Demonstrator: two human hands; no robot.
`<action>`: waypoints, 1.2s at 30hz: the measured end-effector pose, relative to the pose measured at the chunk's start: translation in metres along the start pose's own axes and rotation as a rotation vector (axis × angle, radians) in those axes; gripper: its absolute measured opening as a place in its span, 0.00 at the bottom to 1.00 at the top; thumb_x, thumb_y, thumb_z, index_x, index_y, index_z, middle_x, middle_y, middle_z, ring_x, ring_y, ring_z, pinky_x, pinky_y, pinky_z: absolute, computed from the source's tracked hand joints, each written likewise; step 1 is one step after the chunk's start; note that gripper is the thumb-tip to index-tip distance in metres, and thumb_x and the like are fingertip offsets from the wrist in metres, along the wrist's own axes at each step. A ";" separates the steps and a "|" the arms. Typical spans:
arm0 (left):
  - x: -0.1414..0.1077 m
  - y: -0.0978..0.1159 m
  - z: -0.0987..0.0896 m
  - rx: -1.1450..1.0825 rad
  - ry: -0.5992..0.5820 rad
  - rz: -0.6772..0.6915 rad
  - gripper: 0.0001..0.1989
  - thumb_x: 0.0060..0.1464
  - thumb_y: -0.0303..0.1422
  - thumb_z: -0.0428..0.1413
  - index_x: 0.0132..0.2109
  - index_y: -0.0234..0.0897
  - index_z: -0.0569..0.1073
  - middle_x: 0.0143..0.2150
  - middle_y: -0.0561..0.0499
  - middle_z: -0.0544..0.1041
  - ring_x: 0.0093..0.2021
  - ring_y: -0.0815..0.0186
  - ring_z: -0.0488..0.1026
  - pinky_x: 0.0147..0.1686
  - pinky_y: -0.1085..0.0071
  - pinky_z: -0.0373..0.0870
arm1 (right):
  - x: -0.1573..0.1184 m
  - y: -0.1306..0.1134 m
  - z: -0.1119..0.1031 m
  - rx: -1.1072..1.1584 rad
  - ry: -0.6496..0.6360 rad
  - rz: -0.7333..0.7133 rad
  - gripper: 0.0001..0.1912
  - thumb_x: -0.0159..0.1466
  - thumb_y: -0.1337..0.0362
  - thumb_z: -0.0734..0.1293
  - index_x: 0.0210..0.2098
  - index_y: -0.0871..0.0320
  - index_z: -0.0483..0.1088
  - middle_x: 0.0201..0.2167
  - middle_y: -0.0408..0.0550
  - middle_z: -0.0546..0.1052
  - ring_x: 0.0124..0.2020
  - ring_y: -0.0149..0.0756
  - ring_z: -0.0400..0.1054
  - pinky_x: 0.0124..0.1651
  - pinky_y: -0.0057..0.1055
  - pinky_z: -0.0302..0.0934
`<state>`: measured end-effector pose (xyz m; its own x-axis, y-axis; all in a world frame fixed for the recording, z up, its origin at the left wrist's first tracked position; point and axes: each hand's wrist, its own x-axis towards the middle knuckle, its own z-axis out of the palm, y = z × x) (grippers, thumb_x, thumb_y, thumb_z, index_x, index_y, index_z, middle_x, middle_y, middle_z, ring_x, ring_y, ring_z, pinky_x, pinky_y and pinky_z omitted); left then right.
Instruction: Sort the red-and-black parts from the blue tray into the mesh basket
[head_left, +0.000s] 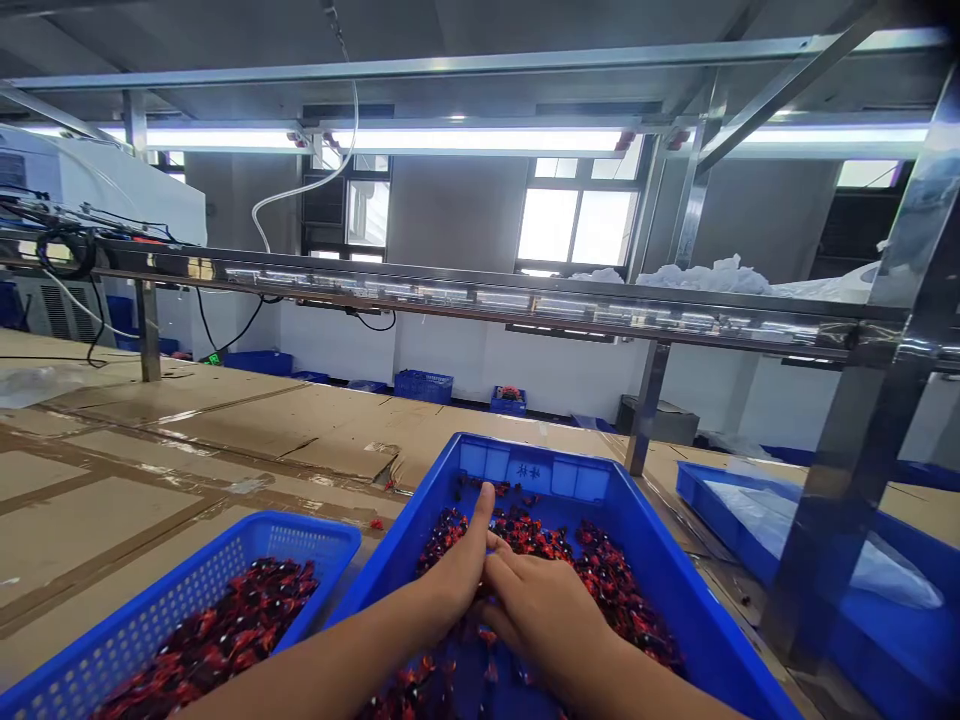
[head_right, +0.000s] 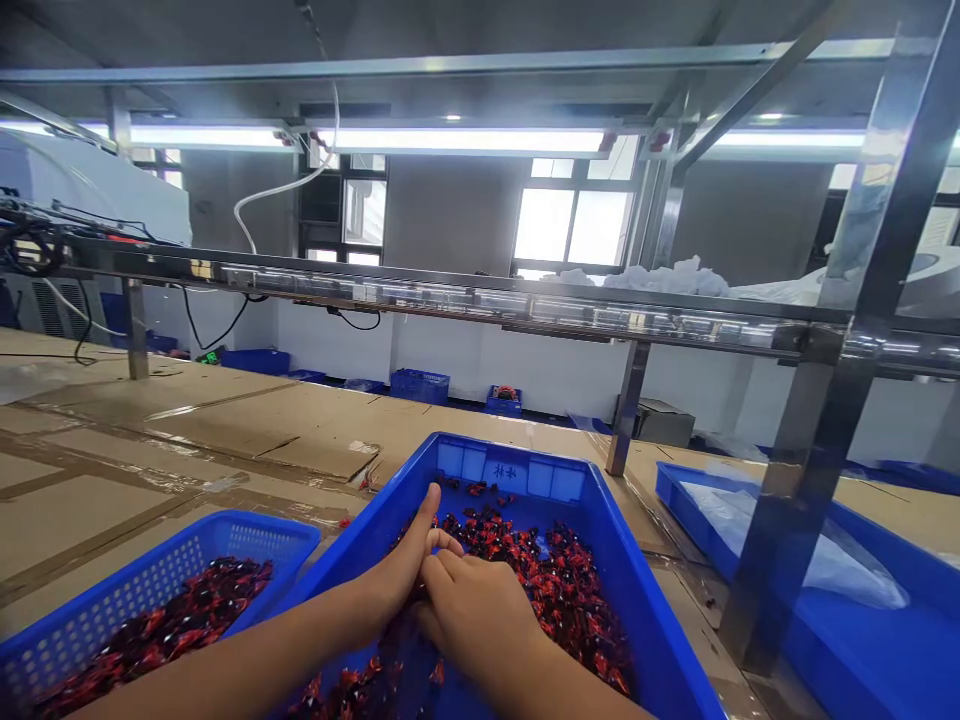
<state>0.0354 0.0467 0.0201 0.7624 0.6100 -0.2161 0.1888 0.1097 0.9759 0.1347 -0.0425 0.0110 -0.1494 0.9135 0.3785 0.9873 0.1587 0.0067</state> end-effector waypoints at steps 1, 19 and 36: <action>-0.001 0.000 0.001 -0.018 0.009 -0.017 0.42 0.45 0.71 0.33 0.31 0.38 0.70 0.18 0.53 0.66 0.19 0.68 0.62 0.18 0.74 0.55 | 0.001 -0.001 -0.001 -0.045 -0.010 0.003 0.06 0.62 0.66 0.65 0.40 0.59 0.70 0.38 0.52 0.79 0.35 0.42 0.75 0.34 0.29 0.65; 0.015 -0.013 -0.015 0.582 0.087 0.505 0.24 0.58 0.50 0.44 0.25 0.36 0.65 0.23 0.55 0.64 0.25 0.70 0.59 0.24 0.75 0.52 | -0.005 0.003 -0.023 1.974 -0.183 0.580 0.17 0.63 0.51 0.63 0.27 0.57 0.62 0.13 0.33 0.58 0.09 0.20 0.40 0.08 0.18 0.38; 0.021 -0.034 -0.013 0.896 -0.079 0.466 0.07 0.48 0.35 0.53 0.25 0.40 0.72 0.27 0.48 0.76 0.30 0.58 0.73 0.32 0.68 0.65 | -0.004 -0.005 -0.011 1.949 -0.027 0.855 0.17 0.63 0.48 0.64 0.34 0.57 0.65 0.20 0.36 0.67 0.08 0.20 0.46 0.06 0.19 0.39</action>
<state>0.0365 0.0661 -0.0167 0.9112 0.3846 0.1474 0.2322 -0.7752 0.5874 0.1305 -0.0515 0.0194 0.1755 0.9539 -0.2433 -0.5102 -0.1232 -0.8512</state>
